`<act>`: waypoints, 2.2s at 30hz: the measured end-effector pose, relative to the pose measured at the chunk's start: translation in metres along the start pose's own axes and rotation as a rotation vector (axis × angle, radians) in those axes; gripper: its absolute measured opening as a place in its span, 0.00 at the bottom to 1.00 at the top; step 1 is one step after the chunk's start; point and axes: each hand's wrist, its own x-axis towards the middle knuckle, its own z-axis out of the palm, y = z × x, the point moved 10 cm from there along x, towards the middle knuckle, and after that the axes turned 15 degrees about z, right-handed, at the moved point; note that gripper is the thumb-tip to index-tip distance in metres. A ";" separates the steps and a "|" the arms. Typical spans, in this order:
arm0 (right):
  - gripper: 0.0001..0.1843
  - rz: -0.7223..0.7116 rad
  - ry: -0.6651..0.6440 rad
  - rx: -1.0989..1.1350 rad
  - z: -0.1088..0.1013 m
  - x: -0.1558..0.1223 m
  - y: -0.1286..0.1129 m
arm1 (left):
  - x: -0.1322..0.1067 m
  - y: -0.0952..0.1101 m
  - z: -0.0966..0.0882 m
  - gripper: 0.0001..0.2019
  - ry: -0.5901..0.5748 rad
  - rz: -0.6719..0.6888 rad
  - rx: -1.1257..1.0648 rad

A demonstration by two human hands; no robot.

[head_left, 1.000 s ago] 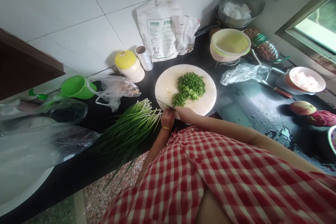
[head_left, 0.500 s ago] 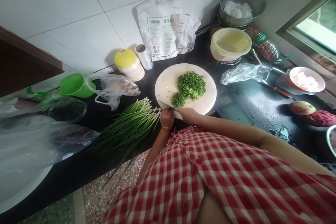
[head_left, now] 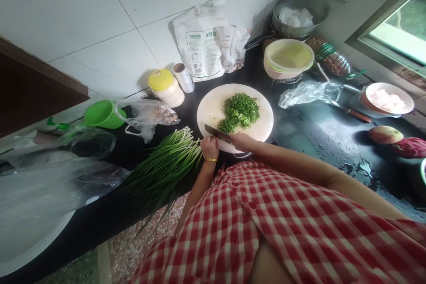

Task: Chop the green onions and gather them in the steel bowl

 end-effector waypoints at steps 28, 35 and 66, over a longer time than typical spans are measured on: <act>0.16 0.019 0.026 0.004 -0.004 -0.006 0.001 | 0.006 0.026 0.018 0.12 -0.051 0.179 -0.114; 0.17 0.000 0.007 -0.023 0.001 -0.003 -0.008 | 0.006 0.027 0.019 0.12 -0.035 0.176 -0.149; 0.17 -0.054 0.015 -0.035 -0.008 -0.013 -0.004 | 0.003 0.023 0.017 0.13 -0.241 -0.010 0.090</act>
